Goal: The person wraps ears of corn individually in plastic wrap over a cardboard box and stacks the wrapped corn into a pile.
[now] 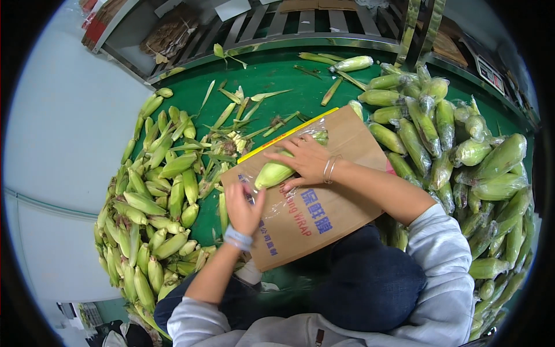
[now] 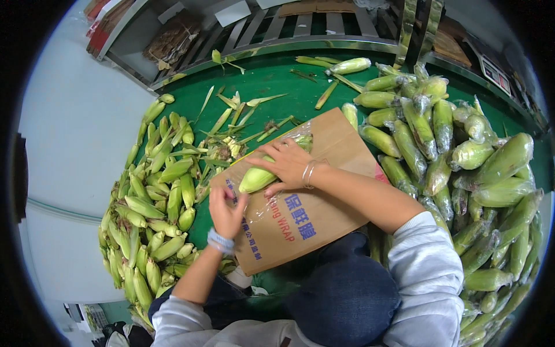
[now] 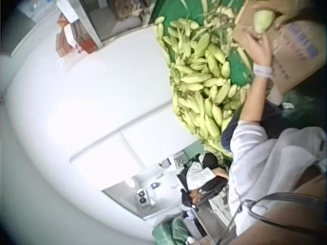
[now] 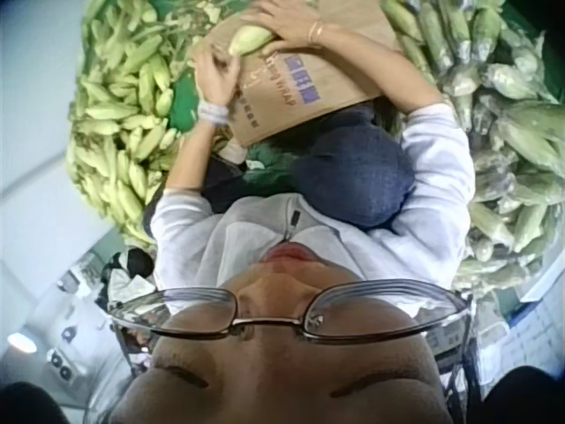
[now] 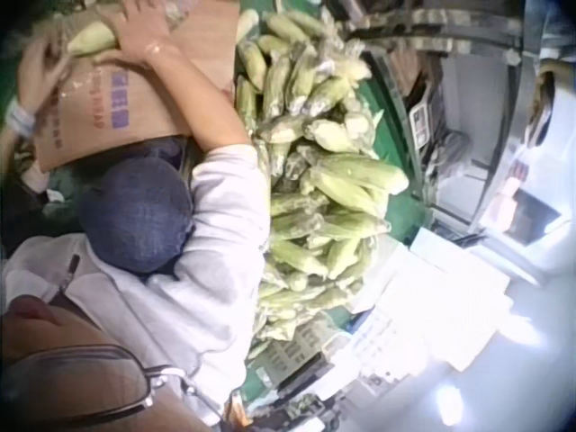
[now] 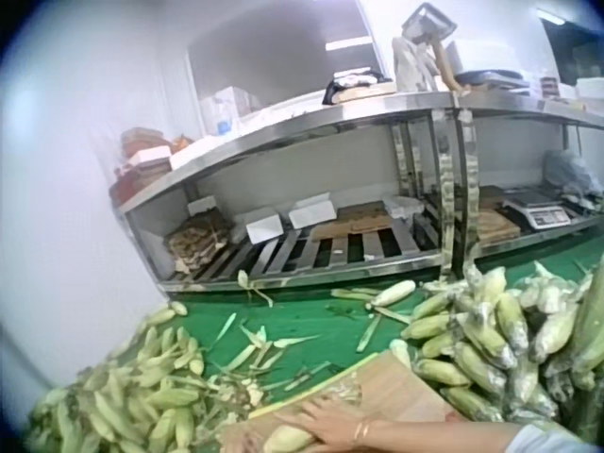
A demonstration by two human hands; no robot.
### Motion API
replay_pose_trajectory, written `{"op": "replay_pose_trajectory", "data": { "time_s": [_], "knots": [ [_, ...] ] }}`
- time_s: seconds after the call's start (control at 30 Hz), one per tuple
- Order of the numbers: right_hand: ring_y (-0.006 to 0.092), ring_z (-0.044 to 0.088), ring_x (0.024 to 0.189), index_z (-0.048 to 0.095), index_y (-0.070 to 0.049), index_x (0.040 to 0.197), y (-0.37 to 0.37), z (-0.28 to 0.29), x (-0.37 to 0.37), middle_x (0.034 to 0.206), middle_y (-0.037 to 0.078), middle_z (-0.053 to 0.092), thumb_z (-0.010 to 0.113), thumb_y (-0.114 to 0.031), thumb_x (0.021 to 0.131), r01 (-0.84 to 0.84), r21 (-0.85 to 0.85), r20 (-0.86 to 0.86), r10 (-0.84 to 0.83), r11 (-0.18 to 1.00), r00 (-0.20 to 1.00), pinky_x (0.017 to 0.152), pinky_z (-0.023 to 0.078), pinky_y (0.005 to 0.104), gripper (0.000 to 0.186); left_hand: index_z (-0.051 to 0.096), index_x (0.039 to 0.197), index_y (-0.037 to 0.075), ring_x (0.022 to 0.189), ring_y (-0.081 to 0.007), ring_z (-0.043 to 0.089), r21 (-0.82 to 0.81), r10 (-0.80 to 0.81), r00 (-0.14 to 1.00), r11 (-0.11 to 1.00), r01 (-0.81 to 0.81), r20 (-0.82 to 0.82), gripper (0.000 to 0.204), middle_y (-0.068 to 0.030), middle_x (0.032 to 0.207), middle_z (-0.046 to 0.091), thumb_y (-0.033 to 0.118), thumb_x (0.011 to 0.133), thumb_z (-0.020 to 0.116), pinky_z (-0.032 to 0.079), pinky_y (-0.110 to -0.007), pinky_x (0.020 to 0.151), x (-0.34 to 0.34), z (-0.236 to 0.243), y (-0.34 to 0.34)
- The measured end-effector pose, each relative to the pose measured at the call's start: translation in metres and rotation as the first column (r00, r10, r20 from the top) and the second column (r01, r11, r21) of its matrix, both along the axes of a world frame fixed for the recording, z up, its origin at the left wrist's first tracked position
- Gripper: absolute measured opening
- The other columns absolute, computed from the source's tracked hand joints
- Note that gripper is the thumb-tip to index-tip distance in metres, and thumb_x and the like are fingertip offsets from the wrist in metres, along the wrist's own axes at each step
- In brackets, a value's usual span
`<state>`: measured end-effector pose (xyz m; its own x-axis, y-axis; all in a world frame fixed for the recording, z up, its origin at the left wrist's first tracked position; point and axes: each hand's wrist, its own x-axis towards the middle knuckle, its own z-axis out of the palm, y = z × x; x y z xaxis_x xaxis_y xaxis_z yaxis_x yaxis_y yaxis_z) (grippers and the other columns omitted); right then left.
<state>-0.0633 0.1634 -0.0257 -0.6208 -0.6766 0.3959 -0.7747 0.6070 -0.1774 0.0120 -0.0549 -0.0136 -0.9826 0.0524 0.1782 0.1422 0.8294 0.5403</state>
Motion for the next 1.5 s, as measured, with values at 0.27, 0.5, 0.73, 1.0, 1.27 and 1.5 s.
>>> {"op": "replay_pose_trajectory", "data": {
  "time_s": [0.27, 0.5, 0.73, 1.0, 1.27, 1.5],
  "knots": [
    [0.0339, 0.055, 0.094, 0.044, -0.022, 0.126, 0.006, 0.007, -0.003, 0.106, 0.017, 0.052, 0.058, -0.050, 0.078, 0.102, 0.218, 0.195, -0.146, 0.971, 0.970, 0.078, 0.045, 0.0432, 0.058, 0.058, 0.072, 0.006, 0.067, -0.0269, 0.059, -0.608, -0.283, 0.959, 0.761, 0.226, 0.002, 0.018, -0.0115, 0.074, 0.056, 0.022, 0.081, 0.056, 0.048, -0.038, 0.056, 0.011, -0.044, -0.052],
    [0.0342, 0.057, 0.086, 0.049, -0.012, 0.122, 0.020, 0.030, 0.127, 0.095, 0.017, 0.055, 0.061, -0.045, 0.076, -0.137, 0.217, 0.464, 0.021, 0.967, 0.885, 0.075, 0.045, 0.0439, 0.057, 0.061, 0.076, 0.000, 0.081, -0.0277, 0.062, 0.459, -0.579, 0.643, 0.808, 0.369, 0.502, 0.019, -0.0188, 0.086, 0.061, 0.016, 0.084, 0.054, 0.049, -0.037, 0.072, 0.097, 0.060, -0.080],
    [0.0299, 0.044, 0.109, 0.057, -0.010, 0.112, -0.013, 0.012, 0.067, 0.111, 0.016, 0.051, 0.058, -0.031, 0.080, -0.024, 0.135, -0.020, 0.027, 0.991, 0.999, 0.092, 0.035, 0.0403, 0.038, 0.057, 0.094, 0.001, 0.110, -0.0383, 0.045, -0.167, -0.548, 0.809, 0.795, 0.583, 0.215, 0.027, -0.0256, 0.118, 0.046, 0.025, 0.082, 0.059, 0.033, -0.043, 0.096, 0.077, 0.030, 0.041],
    [0.0296, 0.058, 0.102, 0.059, -0.003, 0.105, -0.026, 0.026, -0.067, 0.107, 0.017, 0.061, 0.061, -0.014, 0.077, 0.446, 0.372, 0.229, -0.546, 0.814, 0.806, 0.085, 0.047, 0.0381, 0.030, 0.044, 0.118, 0.005, 0.095, -0.0379, 0.055, -0.488, -0.269, 0.921, 0.786, 0.379, 0.282, 0.087, -0.0220, 0.096, 0.056, 0.042, 0.050, 0.083, 0.045, -0.047, 0.075, -0.040, 0.007, 0.088],
    [0.0314, 0.060, 0.101, 0.064, -0.001, 0.103, -0.026, 0.020, -0.071, 0.110, 0.021, 0.059, 0.057, -0.010, 0.079, 0.377, 0.567, 0.385, -0.640, 0.732, 0.665, 0.084, 0.049, 0.0366, 0.026, 0.063, 0.095, 0.003, 0.082, -0.0338, 0.061, -0.203, -0.629, 0.681, 0.661, 0.722, 0.374, 0.051, -0.0170, 0.085, 0.063, 0.026, 0.052, 0.077, 0.049, -0.042, 0.075, -0.036, -0.013, 0.059],
    [0.0345, 0.061, 0.086, 0.064, -0.001, 0.089, -0.033, -0.001, -0.055, 0.093, 0.022, 0.063, 0.058, -0.014, 0.073, 0.305, 0.496, 0.396, -0.524, 0.813, 0.754, 0.076, 0.048, 0.0430, 0.022, 0.051, 0.116, -0.003, 0.089, -0.0279, 0.059, 0.730, -0.800, -0.100, 0.479, 0.488, 0.592, 0.069, -0.0197, 0.096, 0.060, 0.032, 0.061, 0.074, 0.049, -0.037, 0.073, 0.046, -0.003, -0.064]
  ]
}}
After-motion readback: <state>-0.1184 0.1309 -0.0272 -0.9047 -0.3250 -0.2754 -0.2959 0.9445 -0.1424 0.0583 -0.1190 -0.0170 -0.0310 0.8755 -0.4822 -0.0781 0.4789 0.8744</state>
